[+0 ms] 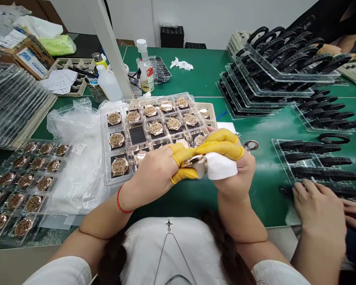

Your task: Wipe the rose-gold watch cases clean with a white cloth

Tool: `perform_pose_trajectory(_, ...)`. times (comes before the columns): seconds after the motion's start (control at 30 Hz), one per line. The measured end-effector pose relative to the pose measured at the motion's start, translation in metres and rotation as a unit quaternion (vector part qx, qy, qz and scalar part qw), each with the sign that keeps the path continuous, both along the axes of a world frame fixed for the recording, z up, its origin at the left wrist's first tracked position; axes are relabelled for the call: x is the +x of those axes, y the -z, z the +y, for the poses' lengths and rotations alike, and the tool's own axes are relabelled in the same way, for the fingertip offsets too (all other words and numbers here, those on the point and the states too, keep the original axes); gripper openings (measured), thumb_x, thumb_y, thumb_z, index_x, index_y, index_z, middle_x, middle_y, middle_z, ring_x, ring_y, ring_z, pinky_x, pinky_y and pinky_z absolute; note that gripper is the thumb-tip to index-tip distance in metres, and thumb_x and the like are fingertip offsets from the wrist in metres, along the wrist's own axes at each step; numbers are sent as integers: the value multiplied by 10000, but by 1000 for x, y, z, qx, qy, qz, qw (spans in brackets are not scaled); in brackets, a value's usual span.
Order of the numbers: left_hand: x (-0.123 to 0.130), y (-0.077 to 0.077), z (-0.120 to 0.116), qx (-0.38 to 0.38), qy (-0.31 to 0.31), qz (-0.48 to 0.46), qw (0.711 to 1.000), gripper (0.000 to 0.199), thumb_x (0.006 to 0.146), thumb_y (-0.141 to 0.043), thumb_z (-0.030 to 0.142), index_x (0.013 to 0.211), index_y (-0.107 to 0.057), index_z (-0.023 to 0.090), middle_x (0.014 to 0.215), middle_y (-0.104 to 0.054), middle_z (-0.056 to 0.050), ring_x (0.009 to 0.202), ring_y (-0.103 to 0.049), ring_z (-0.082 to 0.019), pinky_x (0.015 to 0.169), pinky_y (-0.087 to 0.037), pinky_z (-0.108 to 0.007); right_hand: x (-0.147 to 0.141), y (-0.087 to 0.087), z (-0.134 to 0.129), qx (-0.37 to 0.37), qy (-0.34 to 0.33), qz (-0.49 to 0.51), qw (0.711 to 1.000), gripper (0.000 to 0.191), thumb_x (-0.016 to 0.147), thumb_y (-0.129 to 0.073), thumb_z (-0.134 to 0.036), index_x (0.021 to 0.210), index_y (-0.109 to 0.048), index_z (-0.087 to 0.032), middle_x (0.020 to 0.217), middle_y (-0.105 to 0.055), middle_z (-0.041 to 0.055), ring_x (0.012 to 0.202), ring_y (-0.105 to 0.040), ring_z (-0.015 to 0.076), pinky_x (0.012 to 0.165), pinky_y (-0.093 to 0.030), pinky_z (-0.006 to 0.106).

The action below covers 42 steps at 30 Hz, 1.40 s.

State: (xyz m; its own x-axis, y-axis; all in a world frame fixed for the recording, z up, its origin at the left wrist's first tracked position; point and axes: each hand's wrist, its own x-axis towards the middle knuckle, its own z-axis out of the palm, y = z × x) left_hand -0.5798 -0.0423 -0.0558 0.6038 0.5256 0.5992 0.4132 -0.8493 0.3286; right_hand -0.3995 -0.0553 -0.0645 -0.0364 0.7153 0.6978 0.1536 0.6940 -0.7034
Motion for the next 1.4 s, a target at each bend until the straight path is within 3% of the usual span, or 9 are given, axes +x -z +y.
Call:
perform_pose_trajectory(0.17, -2, 2, 1, -57, 84, -129, 986, 246, 994, -439, 357, 1057, -595, 178, 965, -693, -64, 924, -646, -165, 793, -494, -243, -8, 7, 1, -142, -157, 145, 966, 68, 816, -700, -322, 856, -755, -325, 740, -635, 4, 792, -633, 203, 817, -552, 414)
perform_pose_trajectory(0.3, 3, 10, -2, -113, 91, -245, 959, 158, 953, -544, 297, 1067, -605, 206, 1017, -693, -50, 983, -646, -159, 847, -504, -234, -13, 9, 0, -129, -208, 179, 953, 112, 794, -721, -375, 896, -766, -368, 813, -662, 5, 831, -643, 199, 893, -535, 443)
perform_pose_trajectory(0.43, 5, 15, -5, -93, 19, -301, 949, 205, 920, -601, 250, 1123, -585, 231, 1014, -691, -23, 914, -666, -143, 815, -525, -221, -14, 8, -2, -100, -116, 114, 982, 200, 812, -706, -343, 999, -741, -406, 960, -684, 5, 898, -653, 207, 885, -540, 425)
perform_pose_trajectory(0.57, 0, 8, -2, -81, -16, -180, 980, 160, 925, -585, 257, 1074, -608, 202, 968, -696, -28, 873, -665, -148, 779, -519, -228, -17, 11, -5, -11, 40, 44, 998, 197, 797, -719, -331, 984, -736, -392, 904, -680, 0, 894, -637, 220, 1003, -454, 472)
perform_pose_trajectory(0.7, -1, 3, 0, -50, -17, -100, 994, 111, 914, -555, 164, 960, -654, 180, 961, -694, -50, 869, -650, -155, 742, -505, -238, -16, 13, -6, -11, 82, 43, 996, 92, 763, -747, -266, 834, -738, -325, 756, -618, 5, 786, -608, 207, 805, -519, 397)
perform_pose_trajectory(0.9, 8, 12, 1, -38, 34, -266, 962, 116, 856, -678, 161, 963, -677, 206, 881, -701, -21, 784, -650, -118, 699, -518, -213, -9, 9, 1, -155, -97, 138, 973, 154, 815, -679, -400, 733, -728, -278, 768, -635, 25, 793, -640, 206, 705, -553, 372)
perform_pose_trajectory(1.07, 18, 17, -4, -150, 29, -382, 912, 167, 848, -697, 346, 947, -661, 217, 854, -696, -19, 727, -645, -130, 632, -527, -231, -14, 9, 7, -216, -206, 181, 937, 193, 741, -732, -478, 758, -731, -286, 844, -653, 26, 839, -651, 226, 775, -570, 436)
perform_pose_trajectory(1.2, 12, 14, 1, -185, 55, -323, 926, 158, 898, -636, 318, 1009, -635, 206, 881, -703, -20, 748, -667, -127, 656, -540, -218, -11, 11, 7, -141, -161, 145, 966, 83, 814, -690, -334, 861, -758, -344, 901, -644, 20, 875, -633, 206, 804, -547, 411)
perform_pose_trajectory(1.4, -5, 11, 16, -26, -19, -80, 996, 146, 919, -554, 203, 962, -690, 176, 955, -738, -59, 833, -690, -169, 718, -528, -253, -13, 11, 5, -67, -42, -1, 997, 116, 802, -703, -290, 913, -729, -310, 866, -621, 17, 866, -568, 208, 880, -465, 425)
